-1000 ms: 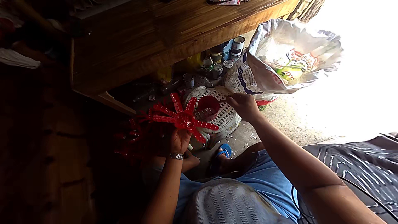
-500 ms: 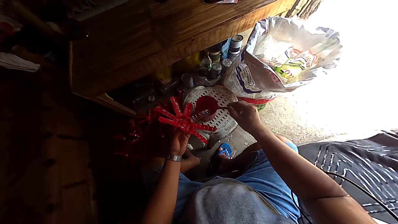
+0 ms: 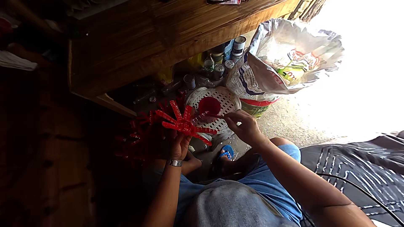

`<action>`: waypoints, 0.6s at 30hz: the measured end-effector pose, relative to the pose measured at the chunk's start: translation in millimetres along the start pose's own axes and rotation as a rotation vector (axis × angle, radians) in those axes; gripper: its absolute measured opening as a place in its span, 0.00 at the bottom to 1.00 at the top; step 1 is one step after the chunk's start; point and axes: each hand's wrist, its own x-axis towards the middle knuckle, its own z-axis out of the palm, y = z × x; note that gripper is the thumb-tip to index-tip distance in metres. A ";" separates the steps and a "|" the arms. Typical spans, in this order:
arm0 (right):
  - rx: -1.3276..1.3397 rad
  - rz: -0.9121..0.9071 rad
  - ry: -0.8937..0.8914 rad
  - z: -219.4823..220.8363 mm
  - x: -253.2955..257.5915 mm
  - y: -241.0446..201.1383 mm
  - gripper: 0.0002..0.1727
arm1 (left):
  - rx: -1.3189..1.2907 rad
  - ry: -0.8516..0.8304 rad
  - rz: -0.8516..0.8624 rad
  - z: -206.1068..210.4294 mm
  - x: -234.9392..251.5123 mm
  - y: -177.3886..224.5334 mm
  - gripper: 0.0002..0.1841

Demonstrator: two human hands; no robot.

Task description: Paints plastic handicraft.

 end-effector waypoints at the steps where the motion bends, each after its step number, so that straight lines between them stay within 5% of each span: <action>1: -0.014 -0.017 -0.016 -0.2 -1.4 -0.5 0.11 | -0.006 0.002 0.002 -0.2 0.2 -0.3 0.41; 18: -0.120 -0.121 0.012 4.3 3.9 -10.9 0.10 | -0.043 -0.022 -0.001 -1.7 -0.3 -1.0 0.35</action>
